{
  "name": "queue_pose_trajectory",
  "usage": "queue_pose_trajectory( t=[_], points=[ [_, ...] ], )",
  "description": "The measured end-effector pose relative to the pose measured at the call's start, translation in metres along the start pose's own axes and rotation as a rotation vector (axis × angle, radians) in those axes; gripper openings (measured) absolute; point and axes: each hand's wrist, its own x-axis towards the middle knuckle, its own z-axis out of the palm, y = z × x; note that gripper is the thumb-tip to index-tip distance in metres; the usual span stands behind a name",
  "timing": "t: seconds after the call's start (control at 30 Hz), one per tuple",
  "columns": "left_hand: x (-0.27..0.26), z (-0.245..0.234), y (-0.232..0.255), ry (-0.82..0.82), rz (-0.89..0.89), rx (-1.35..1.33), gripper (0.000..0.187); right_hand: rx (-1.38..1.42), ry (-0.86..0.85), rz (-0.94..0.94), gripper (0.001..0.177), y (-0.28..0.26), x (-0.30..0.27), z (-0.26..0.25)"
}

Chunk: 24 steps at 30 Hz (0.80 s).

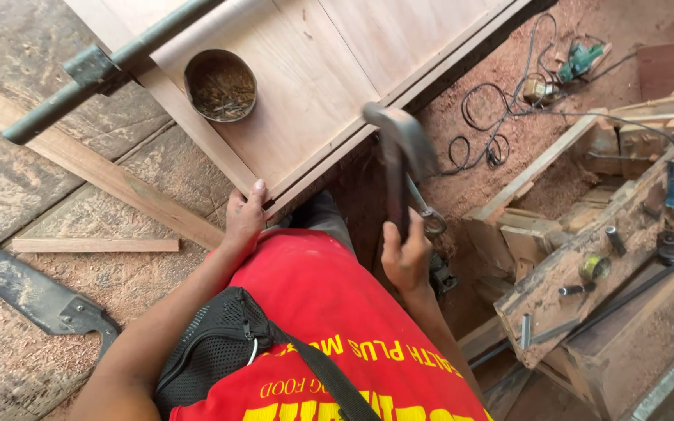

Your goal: The person hammers nails into a wooden frame using a hammer. They repeatedly pick nails from a small metal container and drive them into the wood along the edges of the frame.

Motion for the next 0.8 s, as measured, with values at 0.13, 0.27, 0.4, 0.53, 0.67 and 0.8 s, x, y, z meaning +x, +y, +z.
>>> queue_pose_trajectory(
  t=[0.13, 0.27, 0.4, 0.53, 0.67, 0.8],
  points=[
    [0.004, 0.001, -0.005, -0.037, 0.075, -0.057, 0.054, 0.162, -0.018, 0.113, 0.044, 0.048, -0.012, 0.015],
    [0.010, 0.000, -0.016, 0.007, 0.071, -0.011, 0.054, -0.174, -0.179, 0.084, 0.045, 0.032, 0.004, 0.022],
    [0.022, -0.006, -0.031, -0.004, 0.160, -0.056, 0.056, -0.031, -0.118, 0.071, 0.044, 0.027, 0.002, 0.016],
    [0.008, -0.001, -0.014, 0.031, 0.043, 0.025, 0.057, -0.138, -0.047, -0.022, 0.047, 0.033, -0.007, 0.023],
    [0.007, 0.001, -0.009, 0.017, 0.037, 0.018, 0.058, -0.250, -0.239, 0.184, 0.043, 0.016, 0.009, 0.019],
    [0.008, -0.004, -0.016, -0.001, 0.034, 0.000, 0.057, -0.057, -0.094, 0.044, 0.046, 0.014, -0.004, 0.015]
  ],
)
